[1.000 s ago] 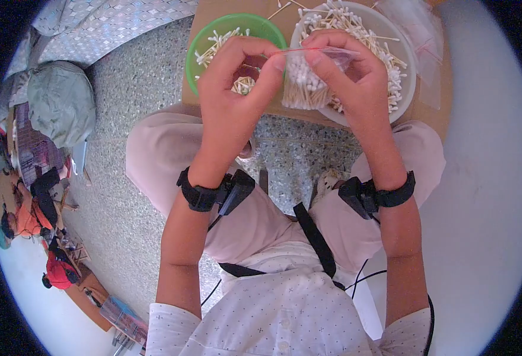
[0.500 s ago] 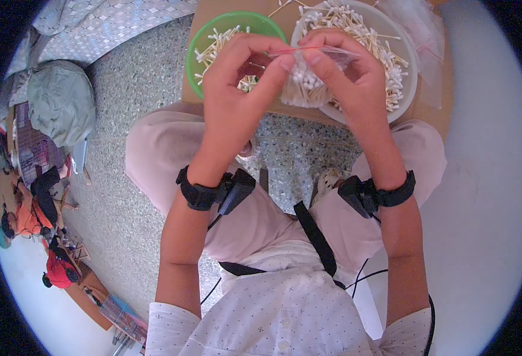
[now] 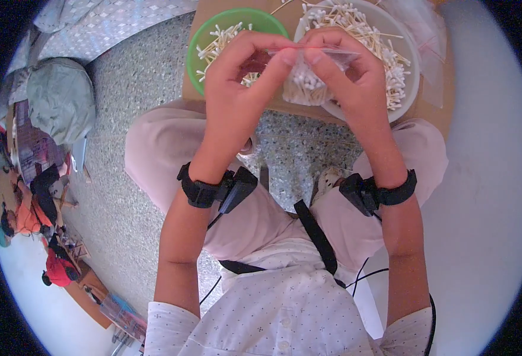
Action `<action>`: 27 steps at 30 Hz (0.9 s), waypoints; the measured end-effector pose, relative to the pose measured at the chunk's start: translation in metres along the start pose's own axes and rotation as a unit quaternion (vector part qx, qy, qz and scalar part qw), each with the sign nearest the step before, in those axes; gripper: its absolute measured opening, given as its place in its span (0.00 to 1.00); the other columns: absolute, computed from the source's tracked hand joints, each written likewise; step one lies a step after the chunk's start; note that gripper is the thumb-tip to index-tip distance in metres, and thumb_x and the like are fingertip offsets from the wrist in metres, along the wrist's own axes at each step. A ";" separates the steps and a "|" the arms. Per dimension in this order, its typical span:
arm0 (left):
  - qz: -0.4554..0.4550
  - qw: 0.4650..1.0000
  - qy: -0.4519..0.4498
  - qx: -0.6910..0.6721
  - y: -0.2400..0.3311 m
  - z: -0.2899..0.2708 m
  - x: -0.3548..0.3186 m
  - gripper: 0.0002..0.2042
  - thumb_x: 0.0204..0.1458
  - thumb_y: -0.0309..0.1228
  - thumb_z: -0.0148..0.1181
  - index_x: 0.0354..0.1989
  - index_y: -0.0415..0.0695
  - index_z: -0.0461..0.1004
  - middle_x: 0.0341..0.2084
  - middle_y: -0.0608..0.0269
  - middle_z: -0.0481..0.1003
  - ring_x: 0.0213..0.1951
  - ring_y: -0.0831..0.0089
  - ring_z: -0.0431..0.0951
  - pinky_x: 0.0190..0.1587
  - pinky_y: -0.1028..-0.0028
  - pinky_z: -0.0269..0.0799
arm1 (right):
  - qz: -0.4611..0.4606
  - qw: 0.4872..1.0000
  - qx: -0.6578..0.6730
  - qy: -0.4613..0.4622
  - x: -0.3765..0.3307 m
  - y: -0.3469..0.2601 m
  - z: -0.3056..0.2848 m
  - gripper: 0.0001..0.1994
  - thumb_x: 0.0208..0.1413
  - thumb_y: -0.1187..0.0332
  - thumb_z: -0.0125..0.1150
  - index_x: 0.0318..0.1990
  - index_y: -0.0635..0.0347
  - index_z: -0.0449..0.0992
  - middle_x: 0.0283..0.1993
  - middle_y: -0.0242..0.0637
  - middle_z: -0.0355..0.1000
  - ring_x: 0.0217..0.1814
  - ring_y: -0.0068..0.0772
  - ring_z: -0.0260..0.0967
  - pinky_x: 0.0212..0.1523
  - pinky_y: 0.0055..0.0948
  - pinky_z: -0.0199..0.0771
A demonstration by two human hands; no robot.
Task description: The person is sorting cotton swabs and packing them into small plastic bags.
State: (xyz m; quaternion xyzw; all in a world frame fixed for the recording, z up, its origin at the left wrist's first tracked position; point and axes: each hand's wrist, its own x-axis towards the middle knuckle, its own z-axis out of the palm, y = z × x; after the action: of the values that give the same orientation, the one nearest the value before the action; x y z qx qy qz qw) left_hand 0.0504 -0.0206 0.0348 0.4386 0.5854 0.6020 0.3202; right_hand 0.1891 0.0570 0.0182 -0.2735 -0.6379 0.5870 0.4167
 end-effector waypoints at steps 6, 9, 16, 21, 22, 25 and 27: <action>0.035 0.999 -0.018 0.010 0.001 -0.002 0.001 0.06 0.50 0.26 0.62 0.36 0.39 0.76 0.31 0.69 0.73 0.32 0.83 0.73 0.36 0.82 0.69 | -0.013 1.000 -0.003 -0.018 0.001 -0.002 0.000 0.08 0.52 0.67 0.62 0.36 0.62 0.76 0.36 0.31 0.74 0.40 0.22 0.70 0.45 0.23 0.69; 0.044 0.999 -0.019 0.010 0.000 -0.002 0.003 0.06 0.50 0.26 0.62 0.35 0.39 0.75 0.30 0.69 0.72 0.32 0.83 0.73 0.36 0.82 0.69 | -0.004 1.000 0.011 -0.017 0.001 -0.004 0.000 0.08 0.52 0.68 0.62 0.35 0.62 0.75 0.37 0.31 0.74 0.41 0.22 0.70 0.46 0.24 0.68; 0.029 1.000 0.001 0.006 -0.005 0.003 0.001 0.04 0.50 0.25 0.60 0.31 0.39 0.73 0.30 0.68 0.72 0.32 0.82 0.72 0.35 0.81 0.68 | -0.010 0.999 -0.030 -0.017 0.000 0.000 0.004 0.08 0.51 0.69 0.62 0.36 0.62 0.75 0.36 0.32 0.73 0.42 0.22 0.69 0.47 0.24 0.68; 0.056 0.998 0.026 0.031 -0.021 0.009 -0.001 0.05 0.48 0.25 0.60 0.31 0.38 0.73 0.28 0.66 0.70 0.30 0.80 0.70 0.33 0.80 0.67 | 0.003 1.000 -0.003 -0.025 -0.002 0.011 0.002 0.08 0.52 0.70 0.61 0.37 0.63 0.74 0.36 0.32 0.72 0.42 0.23 0.68 0.47 0.23 0.67; 0.067 0.997 0.029 0.033 -0.023 0.010 -0.001 0.05 0.48 0.25 0.60 0.31 0.38 0.73 0.28 0.66 0.70 0.30 0.80 0.70 0.33 0.80 0.67 | 0.014 1.000 0.017 -0.013 -0.003 0.012 0.002 0.08 0.52 0.70 0.61 0.37 0.63 0.74 0.36 0.32 0.72 0.41 0.22 0.68 0.46 0.23 0.67; 0.070 0.996 0.039 0.023 -0.029 0.017 0.001 0.05 0.48 0.25 0.61 0.31 0.38 0.73 0.27 0.66 0.69 0.28 0.81 0.68 0.30 0.81 0.65 | 0.022 0.998 0.051 0.023 -0.005 0.018 0.003 0.07 0.53 0.69 0.60 0.36 0.63 0.74 0.36 0.31 0.72 0.41 0.21 0.67 0.45 0.22 0.66; 0.066 0.996 0.038 0.050 -0.033 0.020 0.003 0.05 0.48 0.26 0.62 0.32 0.39 0.73 0.27 0.66 0.69 0.26 0.81 0.68 0.29 0.81 0.64 | 0.016 0.997 0.064 0.047 -0.006 0.027 0.001 0.07 0.54 0.69 0.60 0.36 0.63 0.74 0.36 0.31 0.72 0.41 0.21 0.67 0.45 0.22 0.66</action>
State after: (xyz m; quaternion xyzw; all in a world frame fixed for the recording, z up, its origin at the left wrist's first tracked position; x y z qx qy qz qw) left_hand 0.0629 -0.0064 0.0014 0.4685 0.5963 0.6078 0.2356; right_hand 0.1872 0.0553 -0.0098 -0.2836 -0.5744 0.6199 0.4532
